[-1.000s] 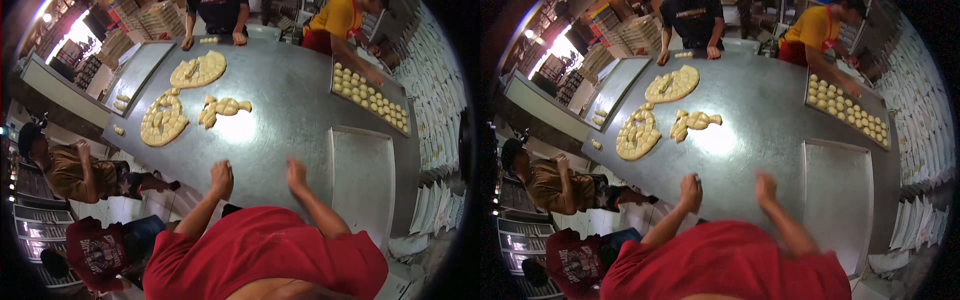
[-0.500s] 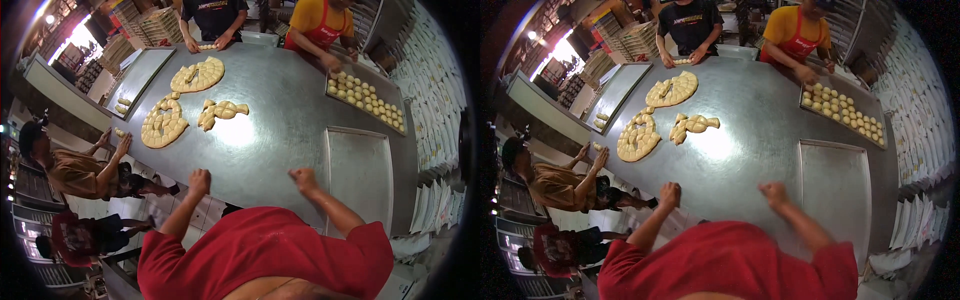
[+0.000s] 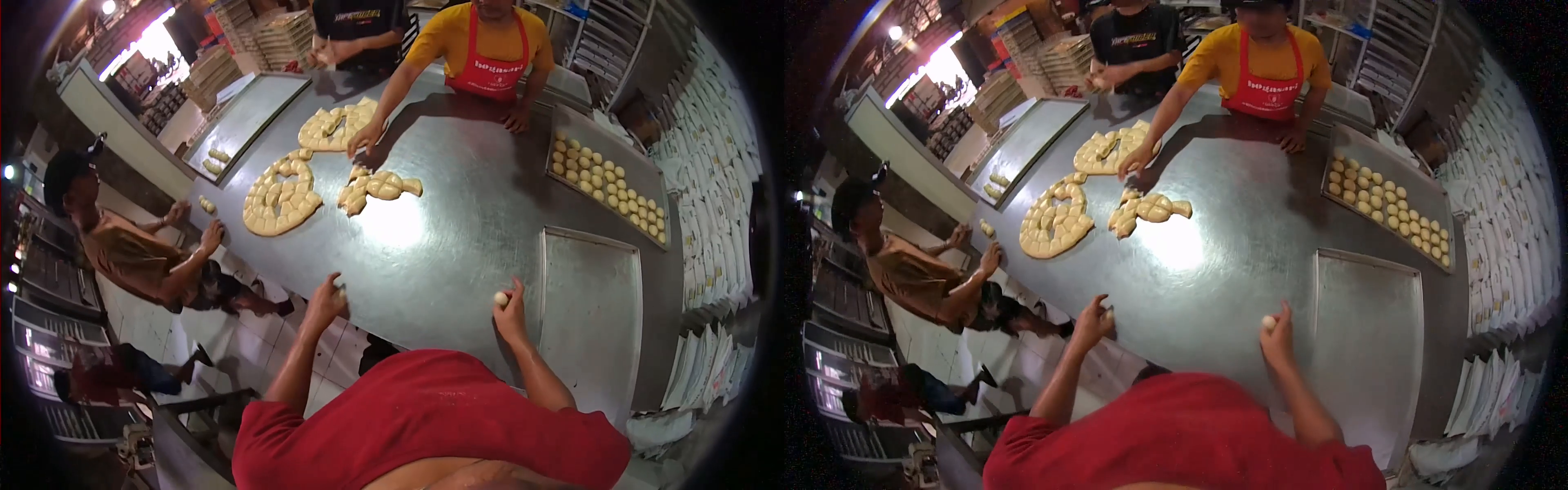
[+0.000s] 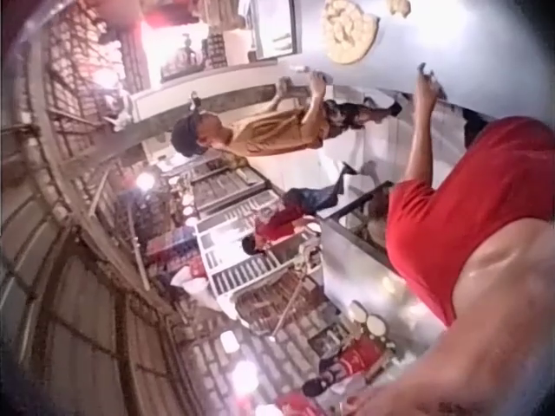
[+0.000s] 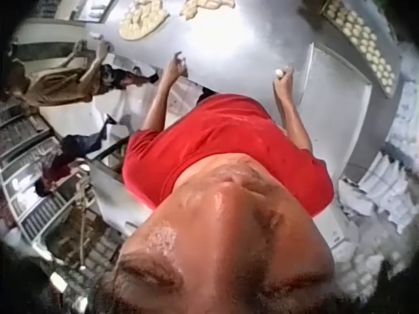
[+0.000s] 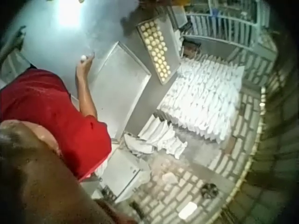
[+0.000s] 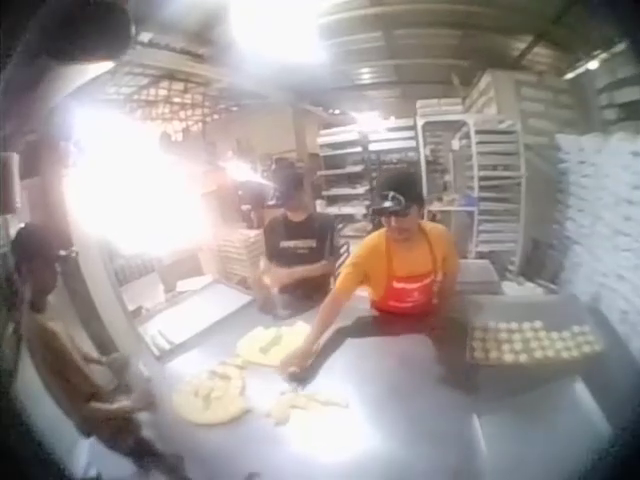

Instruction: Shaping pieces of dough into balls and placing them onto metal baking trays.

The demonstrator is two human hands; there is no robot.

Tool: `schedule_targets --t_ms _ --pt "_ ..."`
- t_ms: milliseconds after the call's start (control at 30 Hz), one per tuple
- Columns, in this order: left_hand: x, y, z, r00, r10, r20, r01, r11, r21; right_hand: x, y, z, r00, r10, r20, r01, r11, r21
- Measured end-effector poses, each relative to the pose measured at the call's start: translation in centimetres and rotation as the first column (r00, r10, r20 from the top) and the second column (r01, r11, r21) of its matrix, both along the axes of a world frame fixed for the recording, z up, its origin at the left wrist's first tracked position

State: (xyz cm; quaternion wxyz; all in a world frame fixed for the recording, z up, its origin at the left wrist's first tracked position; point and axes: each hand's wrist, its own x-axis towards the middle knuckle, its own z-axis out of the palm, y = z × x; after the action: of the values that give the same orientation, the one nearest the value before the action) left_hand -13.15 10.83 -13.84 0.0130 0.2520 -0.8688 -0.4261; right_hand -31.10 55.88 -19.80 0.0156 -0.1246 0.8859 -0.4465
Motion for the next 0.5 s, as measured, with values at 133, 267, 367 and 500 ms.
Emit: schedule_targets --t_ms 133,267,367,500 --pt "-6.2 8.9 1.8 0.964 -0.179 -0.199 0.207 0.969 0.133 1.2 -7.1 3.7 0.981 0.187 -0.047 -0.19 0.98 -0.061" --pt "-9.5 10.3 -0.4 0.828 -0.511 -0.229 0.499 0.859 -0.112 1.6 -10.7 3.3 0.863 0.479 -0.161 -0.449 0.873 0.192" --pt "-12.0 2.7 -0.7 0.996 -0.01 -0.091 0.029 0.978 0.209 -0.7 -7.6 0.4 0.868 0.473 -0.151 -0.454 0.879 0.143" --pt "-15.7 -11.3 -2.4 0.974 0.003 -0.228 -0.065 0.963 -0.262 -3.4 -2.4 0.8 0.909 0.404 -0.102 -0.387 0.91 0.148"
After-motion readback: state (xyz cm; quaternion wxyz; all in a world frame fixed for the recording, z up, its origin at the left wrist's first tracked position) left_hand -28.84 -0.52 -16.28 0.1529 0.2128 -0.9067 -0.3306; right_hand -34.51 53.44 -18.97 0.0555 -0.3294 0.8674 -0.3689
